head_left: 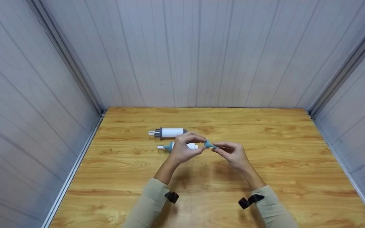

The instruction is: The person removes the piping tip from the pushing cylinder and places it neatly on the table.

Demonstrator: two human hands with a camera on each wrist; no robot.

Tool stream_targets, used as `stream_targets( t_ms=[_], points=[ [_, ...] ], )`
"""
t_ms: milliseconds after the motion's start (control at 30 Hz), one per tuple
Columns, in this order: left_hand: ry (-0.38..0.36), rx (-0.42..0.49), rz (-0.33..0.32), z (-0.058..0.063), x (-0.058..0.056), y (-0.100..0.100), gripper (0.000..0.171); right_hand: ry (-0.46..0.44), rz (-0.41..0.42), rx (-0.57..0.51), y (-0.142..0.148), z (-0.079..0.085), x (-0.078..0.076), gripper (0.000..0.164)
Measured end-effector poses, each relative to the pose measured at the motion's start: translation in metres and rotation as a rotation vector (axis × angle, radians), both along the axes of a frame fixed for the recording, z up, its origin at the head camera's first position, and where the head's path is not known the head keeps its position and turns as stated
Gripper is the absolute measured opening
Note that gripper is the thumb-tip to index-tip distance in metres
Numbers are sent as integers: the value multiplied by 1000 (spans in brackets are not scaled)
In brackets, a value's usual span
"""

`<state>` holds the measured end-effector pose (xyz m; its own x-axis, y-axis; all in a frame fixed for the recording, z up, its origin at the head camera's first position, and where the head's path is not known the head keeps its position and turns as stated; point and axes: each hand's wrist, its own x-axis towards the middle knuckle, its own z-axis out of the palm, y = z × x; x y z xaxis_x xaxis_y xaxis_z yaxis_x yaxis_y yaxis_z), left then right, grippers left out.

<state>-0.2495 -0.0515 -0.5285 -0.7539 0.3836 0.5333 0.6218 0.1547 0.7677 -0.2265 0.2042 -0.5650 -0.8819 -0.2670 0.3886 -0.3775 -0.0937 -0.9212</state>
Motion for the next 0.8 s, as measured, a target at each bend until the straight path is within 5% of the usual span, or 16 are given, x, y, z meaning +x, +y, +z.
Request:
stream_targets(
  t_ms=[300,800],
  points=[
    [-76,24,-35,-1,1,1,21,-2,28,-14,0,3,-1,27],
    [-78,40,-54,-4,1,2,25,109,17,7,-4,5,-2,20]
  ],
)
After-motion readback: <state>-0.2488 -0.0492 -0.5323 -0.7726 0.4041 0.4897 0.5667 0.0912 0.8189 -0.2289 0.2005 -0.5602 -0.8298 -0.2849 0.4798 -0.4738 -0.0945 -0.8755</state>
